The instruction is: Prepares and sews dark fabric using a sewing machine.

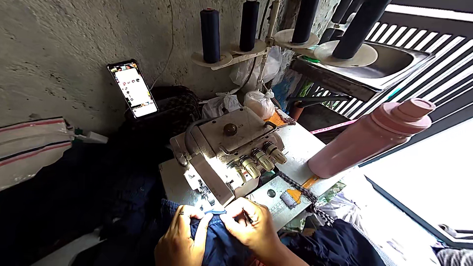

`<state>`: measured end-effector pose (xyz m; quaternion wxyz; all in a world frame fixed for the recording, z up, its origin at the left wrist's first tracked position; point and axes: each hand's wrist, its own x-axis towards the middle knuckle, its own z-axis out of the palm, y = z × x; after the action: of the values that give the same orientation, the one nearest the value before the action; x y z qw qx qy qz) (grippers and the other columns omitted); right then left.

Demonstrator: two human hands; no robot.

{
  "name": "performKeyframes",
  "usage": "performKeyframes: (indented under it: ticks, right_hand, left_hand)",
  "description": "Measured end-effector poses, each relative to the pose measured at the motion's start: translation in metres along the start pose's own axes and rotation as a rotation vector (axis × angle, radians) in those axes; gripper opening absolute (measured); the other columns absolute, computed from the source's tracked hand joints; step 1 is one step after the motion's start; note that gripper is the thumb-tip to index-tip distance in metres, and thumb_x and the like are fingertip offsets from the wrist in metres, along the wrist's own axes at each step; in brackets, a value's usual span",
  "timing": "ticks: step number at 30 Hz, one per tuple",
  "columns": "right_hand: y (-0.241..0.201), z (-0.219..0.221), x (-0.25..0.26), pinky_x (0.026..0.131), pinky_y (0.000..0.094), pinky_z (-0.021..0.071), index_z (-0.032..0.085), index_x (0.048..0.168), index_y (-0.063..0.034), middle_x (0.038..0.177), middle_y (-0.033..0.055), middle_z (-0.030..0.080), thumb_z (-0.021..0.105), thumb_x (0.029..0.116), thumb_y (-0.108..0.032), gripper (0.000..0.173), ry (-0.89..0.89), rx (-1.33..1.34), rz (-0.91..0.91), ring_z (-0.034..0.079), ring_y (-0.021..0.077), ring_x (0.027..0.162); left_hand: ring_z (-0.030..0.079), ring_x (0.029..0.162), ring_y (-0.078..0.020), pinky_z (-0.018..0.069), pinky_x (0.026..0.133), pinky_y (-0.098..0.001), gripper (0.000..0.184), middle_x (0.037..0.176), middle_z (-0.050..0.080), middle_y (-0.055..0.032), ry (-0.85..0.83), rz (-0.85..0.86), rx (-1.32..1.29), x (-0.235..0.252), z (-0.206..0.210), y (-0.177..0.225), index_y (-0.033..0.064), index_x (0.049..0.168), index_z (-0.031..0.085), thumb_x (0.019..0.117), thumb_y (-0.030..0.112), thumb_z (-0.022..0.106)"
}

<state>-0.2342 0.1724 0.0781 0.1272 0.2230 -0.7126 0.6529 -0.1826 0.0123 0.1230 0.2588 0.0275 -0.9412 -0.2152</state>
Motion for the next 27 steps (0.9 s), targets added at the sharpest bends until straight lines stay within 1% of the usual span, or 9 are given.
performKeyframes:
  ticks: [3, 8, 11, 15, 18, 20, 22, 26, 27]
  right_hand:
    - [0.001, 0.003, -0.001, 0.056, 0.0091, 0.0442, 0.067, 0.085, -0.0071, 0.080, -0.0020, 0.069, 0.074, 0.0831, -0.011, 0.008, 0.011, -0.006, -0.023, 0.055, -0.0054, 0.062]
    - [0.002, 0.013, 0.001, 0.058, 0.0075, 0.0442, 0.073, 0.087, -0.0090, 0.082, -0.0027, 0.063, 0.072, 0.0808, -0.010, 0.006, 0.068, -0.072, -0.023, 0.053, -0.0054, 0.067]
    - [0.006, 0.014, 0.003, 0.059, 0.0060, 0.0433, 0.075, 0.088, -0.0058, 0.078, -0.0038, 0.062, 0.072, 0.0812, -0.010, 0.009, 0.074, -0.018, 0.035, 0.053, -0.0077, 0.066]
    - [0.008, 0.013, 0.001, 0.058, 0.0068, 0.0418, 0.077, 0.092, -0.0053, 0.070, -0.0052, 0.062, 0.072, 0.0839, -0.013, 0.013, 0.061, -0.017, 0.040, 0.050, -0.0084, 0.062]
    - [0.005, 0.014, 0.005, 0.059, 0.0076, 0.0440, 0.078, 0.091, -0.0055, 0.072, -0.0041, 0.067, 0.071, 0.0837, -0.014, 0.013, 0.067, -0.036, 0.053, 0.053, -0.0084, 0.062]
    - [0.002, 0.016, 0.010, 0.059, 0.0091, 0.0454, 0.077, 0.093, -0.0057, 0.072, -0.0034, 0.068, 0.071, 0.0838, -0.015, 0.015, 0.080, -0.064, 0.100, 0.056, -0.0073, 0.062]
    - [0.000, 0.019, 0.014, 0.059, 0.0103, 0.0459, 0.072, 0.093, -0.0057, 0.073, -0.0037, 0.067, 0.071, 0.0852, -0.018, 0.015, 0.096, -0.069, 0.177, 0.057, -0.0067, 0.064]
    - [0.000, 0.020, 0.014, 0.055, 0.0095, 0.0398, 0.068, 0.091, -0.0064, 0.066, -0.0063, 0.056, 0.069, 0.0837, -0.015, 0.012, 0.094, -0.062, 0.176, 0.048, -0.0064, 0.058]
    - [0.001, 0.019, 0.013, 0.055, 0.0099, 0.0403, 0.070, 0.092, -0.0063, 0.067, -0.0057, 0.058, 0.069, 0.0827, -0.014, 0.012, 0.092, -0.067, 0.154, 0.049, -0.0059, 0.058]
  left_hand:
    - [0.068, 0.075, -0.0178, 0.0510, 0.059, -0.0334, 0.024, 0.090, 0.071, -0.0080, -0.040, -0.027, 0.013, 0.002, -0.002, 0.003, 0.0062, 0.097, 0.074, 0.0907, 0.028, 0.066]
    - [0.067, 0.066, -0.0187, 0.0477, 0.049, -0.0349, 0.026, 0.081, 0.069, -0.0049, -0.008, 0.005, 0.133, 0.006, 0.003, 0.003, 0.0108, 0.084, 0.077, 0.0911, 0.028, 0.059]
    - [0.066, 0.072, -0.0217, 0.0494, 0.060, -0.0359, 0.026, 0.076, 0.067, -0.0052, 0.041, 0.010, 0.150, 0.009, 0.008, 0.002, 0.0096, 0.078, 0.075, 0.0862, 0.029, 0.059]
    - [0.066, 0.071, -0.0232, 0.0480, 0.065, -0.0379, 0.024, 0.074, 0.068, -0.0067, 0.015, 0.000, 0.167, 0.015, 0.007, 0.001, 0.0083, 0.078, 0.069, 0.0828, 0.030, 0.060]
    - [0.061, 0.086, -0.0312, 0.0417, 0.072, -0.0478, 0.029, 0.091, 0.068, -0.0092, -0.016, -0.010, 0.153, 0.022, 0.008, -0.006, 0.0086, 0.083, 0.074, 0.0798, 0.035, 0.062]
    - [0.060, 0.100, -0.0426, 0.0398, 0.076, -0.0591, 0.036, 0.107, 0.068, -0.0176, -0.043, -0.034, 0.178, 0.029, 0.009, -0.008, 0.0059, 0.086, 0.074, 0.0796, 0.039, 0.061]
    - [0.057, 0.111, -0.0536, 0.0392, 0.079, -0.0688, 0.045, 0.116, 0.065, -0.0283, -0.080, -0.054, 0.201, 0.036, 0.010, -0.011, -0.0003, 0.087, 0.072, 0.0807, 0.042, 0.060]
    - [0.053, 0.120, -0.0564, 0.0365, 0.089, -0.0704, 0.050, 0.123, 0.063, -0.0329, -0.092, -0.061, 0.196, 0.039, 0.013, -0.015, -0.0020, 0.091, 0.071, 0.0812, 0.044, 0.056]
    - [0.051, 0.123, -0.0566, 0.0349, 0.093, -0.0709, 0.051, 0.125, 0.062, -0.0329, -0.097, -0.064, 0.180, 0.039, 0.013, -0.016, -0.0020, 0.093, 0.072, 0.0811, 0.045, 0.056]
